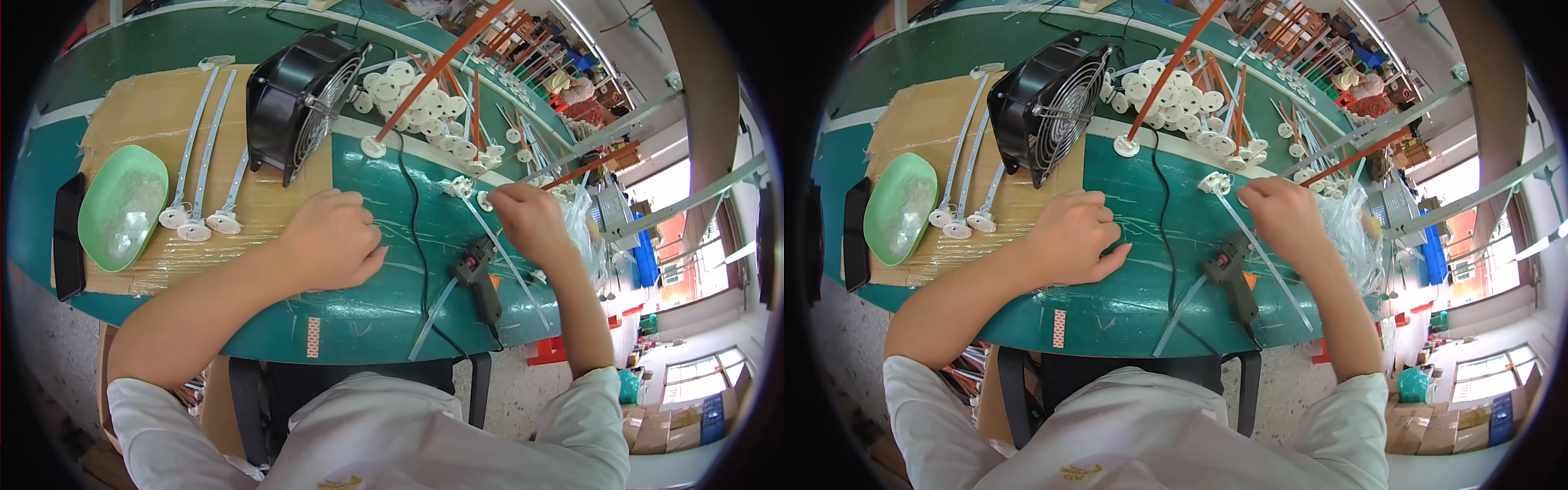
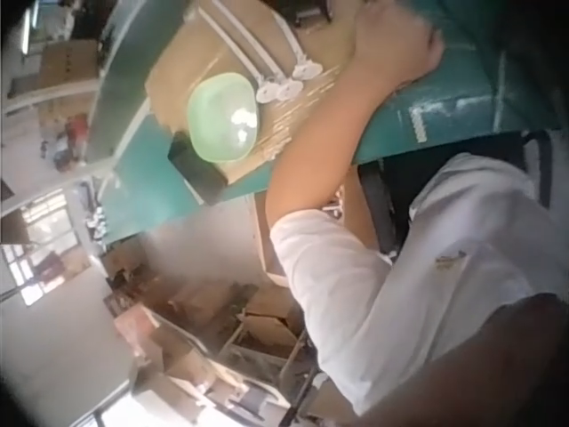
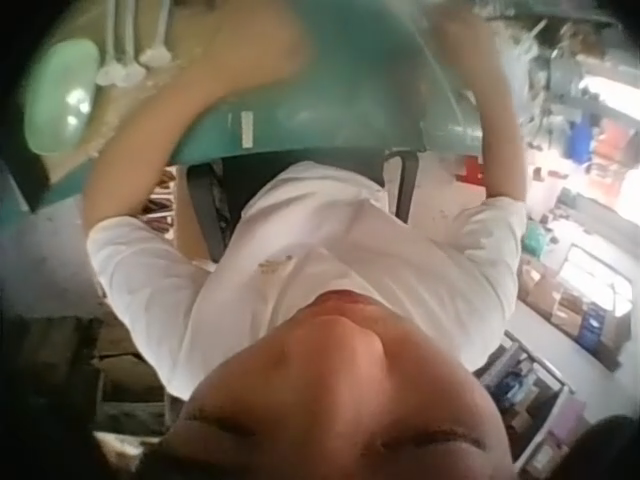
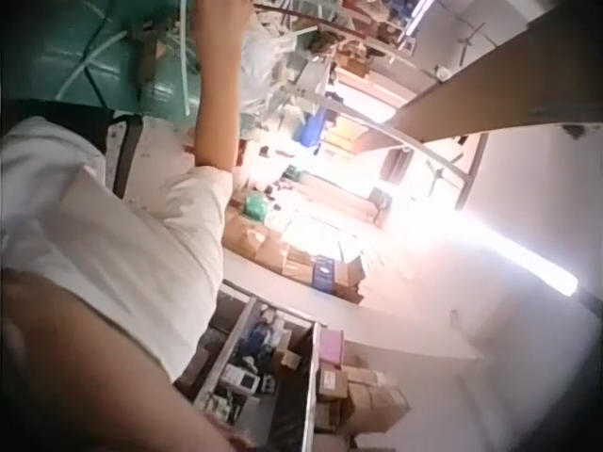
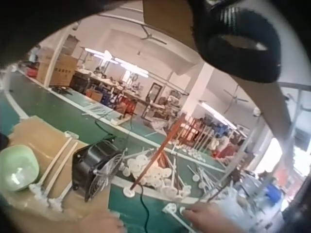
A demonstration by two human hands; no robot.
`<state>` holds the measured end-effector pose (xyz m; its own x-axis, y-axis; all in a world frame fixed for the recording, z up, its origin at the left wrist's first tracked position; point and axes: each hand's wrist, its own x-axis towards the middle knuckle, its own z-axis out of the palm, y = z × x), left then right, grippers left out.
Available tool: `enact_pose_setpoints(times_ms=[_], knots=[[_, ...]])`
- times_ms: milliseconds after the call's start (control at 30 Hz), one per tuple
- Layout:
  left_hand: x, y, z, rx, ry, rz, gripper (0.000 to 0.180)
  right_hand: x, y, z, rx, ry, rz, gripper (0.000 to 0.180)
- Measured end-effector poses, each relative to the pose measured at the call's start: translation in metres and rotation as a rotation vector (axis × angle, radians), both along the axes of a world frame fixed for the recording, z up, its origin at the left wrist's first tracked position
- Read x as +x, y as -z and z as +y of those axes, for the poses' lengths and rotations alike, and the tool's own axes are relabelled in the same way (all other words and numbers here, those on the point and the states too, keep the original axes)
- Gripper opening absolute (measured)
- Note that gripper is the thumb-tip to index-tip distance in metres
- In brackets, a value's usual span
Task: Assembling lighting fixture parts by gluing LED strips onto plastic bases using a hot glue gun.
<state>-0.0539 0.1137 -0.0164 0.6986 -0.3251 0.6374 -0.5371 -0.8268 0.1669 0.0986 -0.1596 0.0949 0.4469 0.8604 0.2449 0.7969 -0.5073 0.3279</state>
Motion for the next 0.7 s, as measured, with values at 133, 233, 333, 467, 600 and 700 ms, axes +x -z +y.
enact_pose_setpoints(times_ms=[133,233,333,467,600,700], knots=[[-0.004,-0.006,0.0,0.031,-0.041,0.159,0.03,0.027,0.002,-0.009,-0.248,-0.454,-0.03,0.032],[-0.002,-0.002,0.002,-0.001,-0.032,0.134,0.031,0.031,0.004,-0.001,-0.392,-0.497,-0.035,0.032],[-0.003,-0.004,0.002,-0.008,-0.034,0.159,0.031,0.034,0.004,0.007,-0.5,-0.522,0.017,0.028],[-0.003,-0.004,0.004,0.024,-0.052,0.235,0.031,0.034,0.0,0.022,-0.299,-0.62,0.04,0.029],[-0.003,-0.003,0.003,0.025,-0.059,0.227,0.032,0.023,-0.003,0.04,0.185,-0.524,0.278,0.022],[0.001,0.001,0.002,0.044,-0.034,0.181,0.033,0.009,0.009,0.066,0.513,-0.222,0.45,0.011]])
